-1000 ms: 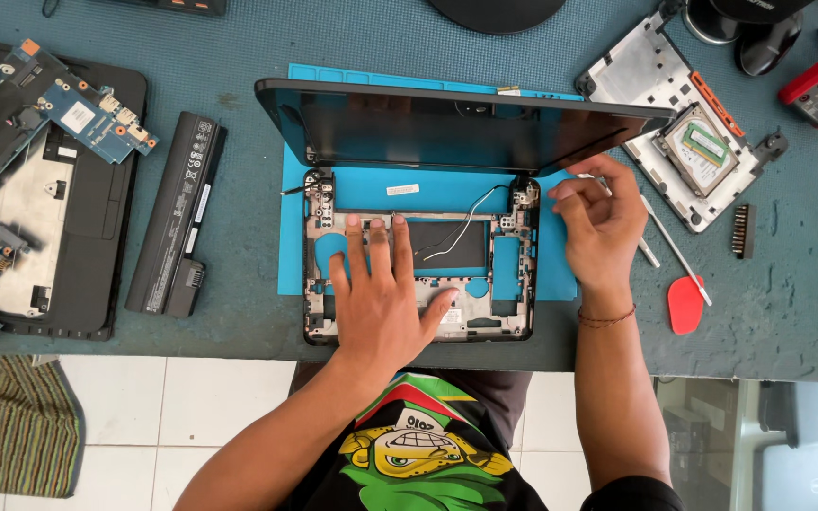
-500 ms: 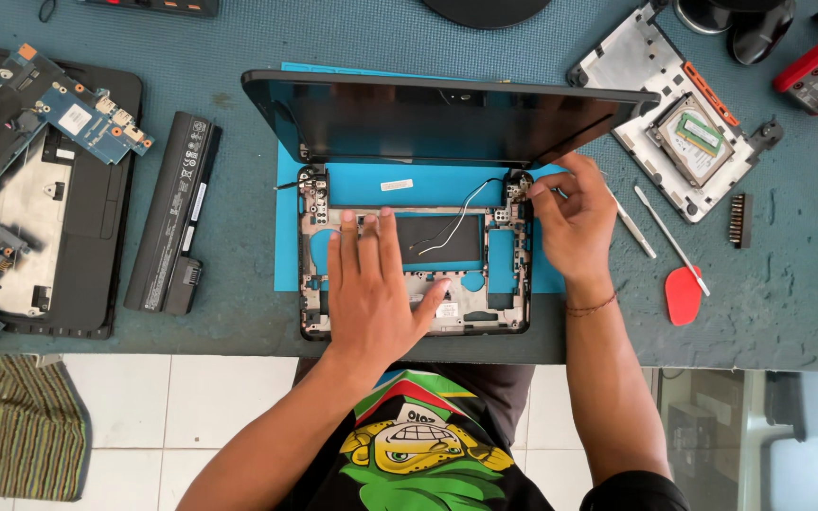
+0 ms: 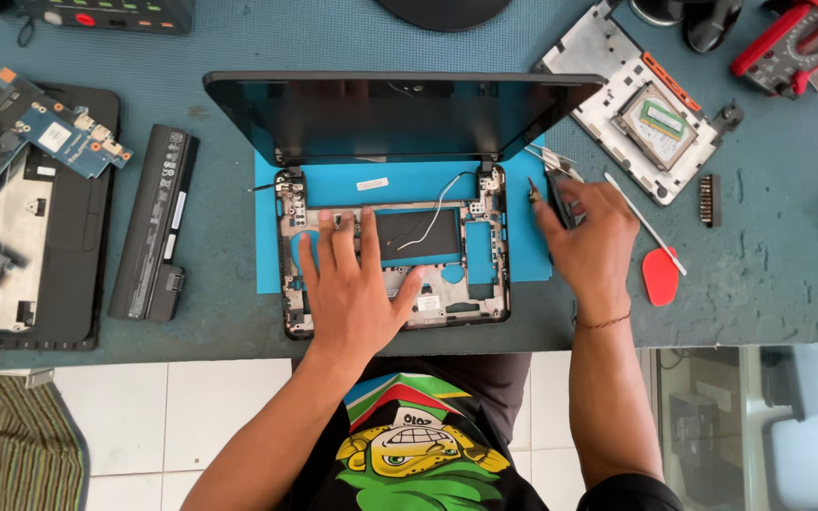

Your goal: The person uses a screwdriver to remove screws from the hinge area of a disassembled laptop. They then detach the screen assembly from the main body, carefully disconnecting cables and setting the screen aside.

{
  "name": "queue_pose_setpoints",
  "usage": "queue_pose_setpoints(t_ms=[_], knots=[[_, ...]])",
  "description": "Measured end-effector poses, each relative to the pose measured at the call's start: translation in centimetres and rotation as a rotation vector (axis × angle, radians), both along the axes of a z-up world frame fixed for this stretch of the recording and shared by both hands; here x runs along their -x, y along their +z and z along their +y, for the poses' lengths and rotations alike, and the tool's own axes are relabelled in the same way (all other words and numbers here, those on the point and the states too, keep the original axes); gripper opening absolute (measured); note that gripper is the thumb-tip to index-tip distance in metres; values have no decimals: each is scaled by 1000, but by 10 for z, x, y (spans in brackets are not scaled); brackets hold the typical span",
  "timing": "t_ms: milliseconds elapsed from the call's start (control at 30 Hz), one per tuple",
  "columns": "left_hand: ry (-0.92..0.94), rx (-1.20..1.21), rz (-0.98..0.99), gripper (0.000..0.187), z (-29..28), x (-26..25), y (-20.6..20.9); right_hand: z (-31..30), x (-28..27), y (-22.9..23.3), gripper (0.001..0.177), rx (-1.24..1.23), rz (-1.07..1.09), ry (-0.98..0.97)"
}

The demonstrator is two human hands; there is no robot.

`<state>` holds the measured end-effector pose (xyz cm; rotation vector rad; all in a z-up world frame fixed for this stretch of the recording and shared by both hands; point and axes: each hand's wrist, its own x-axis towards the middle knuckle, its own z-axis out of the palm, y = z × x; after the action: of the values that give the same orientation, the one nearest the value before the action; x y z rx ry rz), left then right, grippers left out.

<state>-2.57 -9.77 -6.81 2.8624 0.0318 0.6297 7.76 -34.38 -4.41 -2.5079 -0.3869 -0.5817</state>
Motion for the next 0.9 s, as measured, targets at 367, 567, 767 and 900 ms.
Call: queue_pose_setpoints(t_ms=[367, 567, 767, 900], knots=[[-10, 7, 18, 80, -1, -3, 5, 2, 12, -6, 13, -239, 167, 70], [-49, 117, 27, 79, -1, -2, 10, 34, 15, -1, 13, -671, 571, 446], [-79, 196, 10, 73, 5, -1, 6, 63, 14, 13, 15, -582, 584, 516], [-99, 199, 50, 65, 4, -3, 10, 64, 16, 19, 22, -422, 531, 516]])
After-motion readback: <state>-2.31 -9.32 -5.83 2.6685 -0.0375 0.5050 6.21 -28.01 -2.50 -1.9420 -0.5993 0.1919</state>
